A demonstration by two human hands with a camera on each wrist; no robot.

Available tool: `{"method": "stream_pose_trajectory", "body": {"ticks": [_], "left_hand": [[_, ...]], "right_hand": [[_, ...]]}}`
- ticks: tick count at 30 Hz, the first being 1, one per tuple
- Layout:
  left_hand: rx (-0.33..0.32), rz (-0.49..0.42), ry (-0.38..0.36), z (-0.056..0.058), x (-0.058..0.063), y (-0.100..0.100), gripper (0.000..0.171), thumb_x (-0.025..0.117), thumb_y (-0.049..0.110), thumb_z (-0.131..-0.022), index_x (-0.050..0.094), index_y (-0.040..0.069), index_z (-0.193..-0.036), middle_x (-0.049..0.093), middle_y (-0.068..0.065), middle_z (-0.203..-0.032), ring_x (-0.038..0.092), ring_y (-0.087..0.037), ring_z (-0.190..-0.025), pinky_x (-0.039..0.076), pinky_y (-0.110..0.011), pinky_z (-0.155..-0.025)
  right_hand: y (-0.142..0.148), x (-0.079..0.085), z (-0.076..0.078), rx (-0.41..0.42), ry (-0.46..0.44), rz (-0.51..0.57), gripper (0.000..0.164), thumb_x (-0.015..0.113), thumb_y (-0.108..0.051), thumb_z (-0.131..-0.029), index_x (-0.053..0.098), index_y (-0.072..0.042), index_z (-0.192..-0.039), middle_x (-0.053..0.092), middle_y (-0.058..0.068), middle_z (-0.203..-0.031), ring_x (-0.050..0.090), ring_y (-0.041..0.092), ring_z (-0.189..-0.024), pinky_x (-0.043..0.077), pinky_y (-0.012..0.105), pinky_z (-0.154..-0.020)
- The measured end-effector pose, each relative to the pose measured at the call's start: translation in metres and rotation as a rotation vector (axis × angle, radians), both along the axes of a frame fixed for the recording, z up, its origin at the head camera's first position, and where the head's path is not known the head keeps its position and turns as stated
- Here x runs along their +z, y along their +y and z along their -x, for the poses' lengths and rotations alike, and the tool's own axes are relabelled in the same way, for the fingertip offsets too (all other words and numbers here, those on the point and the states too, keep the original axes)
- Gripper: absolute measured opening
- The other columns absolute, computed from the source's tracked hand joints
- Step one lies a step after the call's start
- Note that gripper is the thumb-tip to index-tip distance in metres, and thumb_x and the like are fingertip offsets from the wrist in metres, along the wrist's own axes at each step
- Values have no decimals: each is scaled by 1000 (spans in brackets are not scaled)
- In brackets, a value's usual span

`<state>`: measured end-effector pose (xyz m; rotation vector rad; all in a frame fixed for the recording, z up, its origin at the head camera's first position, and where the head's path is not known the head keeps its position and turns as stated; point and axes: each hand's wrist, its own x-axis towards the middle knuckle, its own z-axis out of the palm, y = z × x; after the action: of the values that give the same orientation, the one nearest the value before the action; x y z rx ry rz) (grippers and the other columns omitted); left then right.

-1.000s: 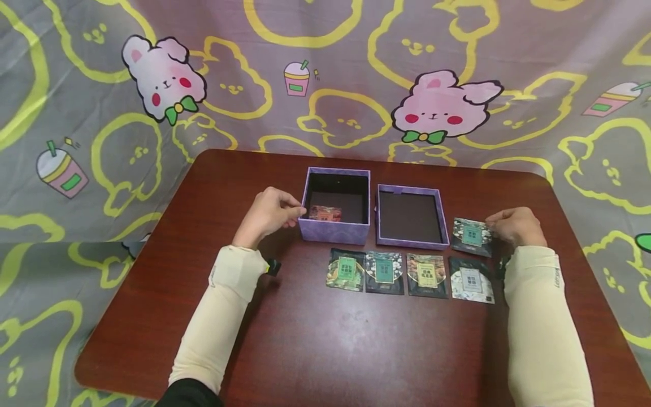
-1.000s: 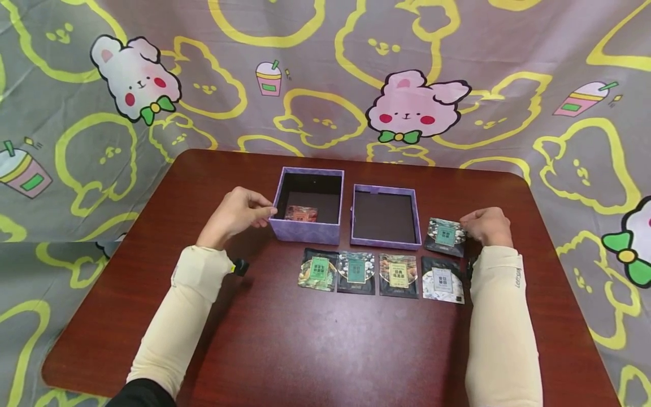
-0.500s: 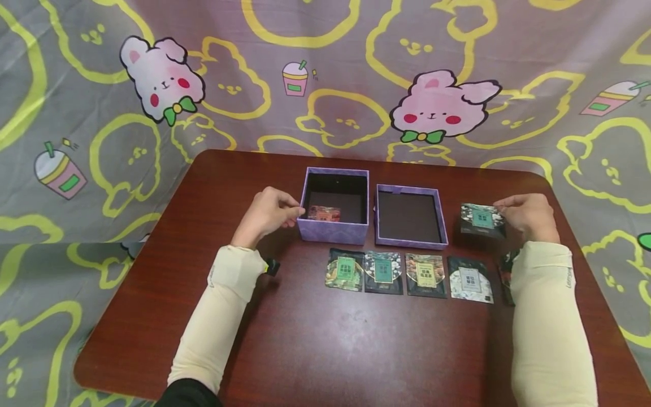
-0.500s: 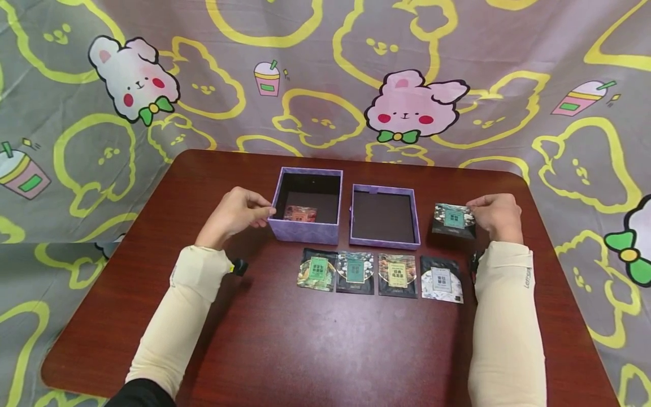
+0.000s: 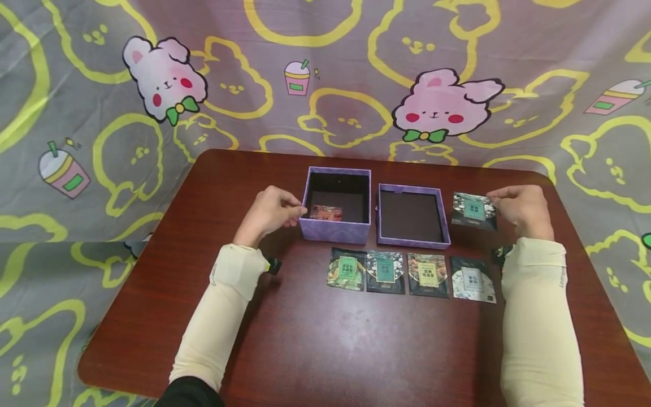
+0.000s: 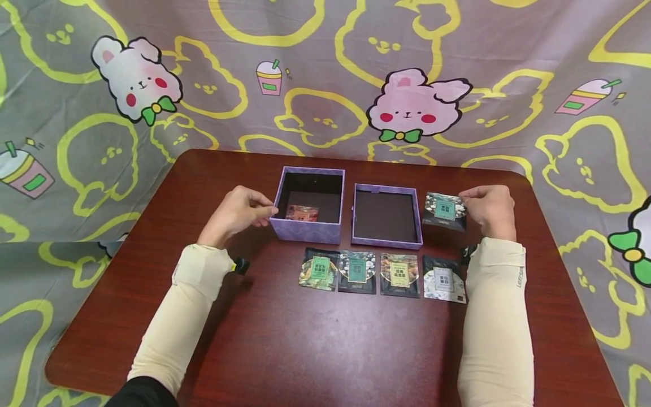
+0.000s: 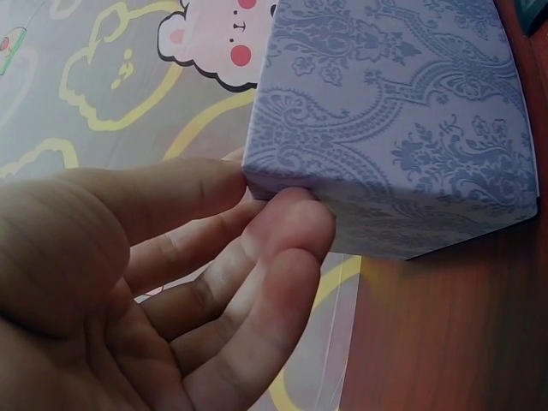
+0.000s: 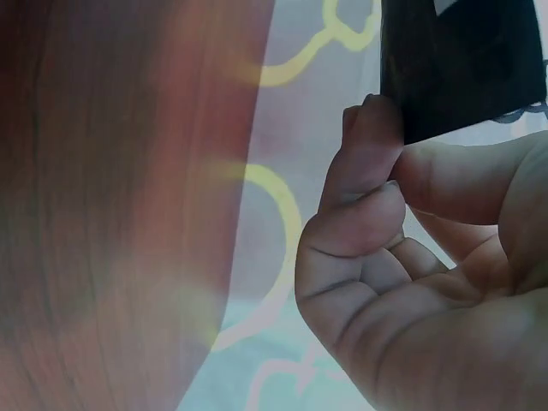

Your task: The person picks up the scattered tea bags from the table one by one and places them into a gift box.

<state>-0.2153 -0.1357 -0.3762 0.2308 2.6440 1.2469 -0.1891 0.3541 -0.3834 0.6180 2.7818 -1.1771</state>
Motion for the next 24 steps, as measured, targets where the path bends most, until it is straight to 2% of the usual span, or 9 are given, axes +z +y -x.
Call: {"method": "stream_pose_trajectory", "body": {"ticks": [4, 9, 12, 15, 19, 24], "left_hand": [[3, -12, -11, 0, -1, -1, 11, 78, 13, -90, 76, 3, -93, 71, -10, -73, 71, -39, -77, 59, -51, -70], [-6, 8, 5, 1, -1, 0, 10, 78, 13, -90, 77, 4, -93, 71, -9, -74, 71, -37, -76, 59, -39, -63], [-9, 17, 4, 1, -2, 0, 10, 78, 13, -90, 77, 4, -93, 71, -8, -73, 71, -35, -74, 59, -38, -62], [-11, 12, -4, 0, -3, 0, 11, 78, 13, -90, 77, 3, -93, 71, -8, -73, 71, -35, -74, 60, -45, -67], [-7, 5, -4, 1, 0, -1, 10, 78, 13, -90, 77, 4, -93, 71, -9, -74, 71, -37, -76, 59, -51, -71], [-7, 1, -12, 0, 2, 0, 10, 78, 12, -90, 76, 3, -93, 71, -11, -75, 71, -35, -75, 60, -45, -68]], "right_hand": [[-7, 4, 1, 11, 24, 14, 38, 52, -21, -105, 61, 6, -130, 55, 26, -129, 52, 33, -103, 46, 40, -74], [-21, 12, 3, 8, 60, 47, 37, 53, -23, -106, 62, 1, -131, 56, 21, -127, 50, 29, -104, 44, 41, -78], [-31, 19, 4, -2, 76, 62, 35, 54, -22, -105, 63, 0, -131, 57, 18, -126, 51, 27, -103, 45, 40, -79], [-42, 23, 6, -7, 96, 78, 33, 54, -19, -105, 63, 1, -130, 56, 18, -125, 52, 26, -101, 46, 39, -79], [-60, 28, 10, 2, 128, 112, 31, 55, -17, -105, 65, 2, -128, 55, 16, -124, 54, 24, -97, 50, 37, -78], [-79, 31, 14, 28, 163, 147, 27, 56, -13, -103, 67, 2, -123, 59, 13, -119, 57, 20, -91, 52, 27, -70]]}}
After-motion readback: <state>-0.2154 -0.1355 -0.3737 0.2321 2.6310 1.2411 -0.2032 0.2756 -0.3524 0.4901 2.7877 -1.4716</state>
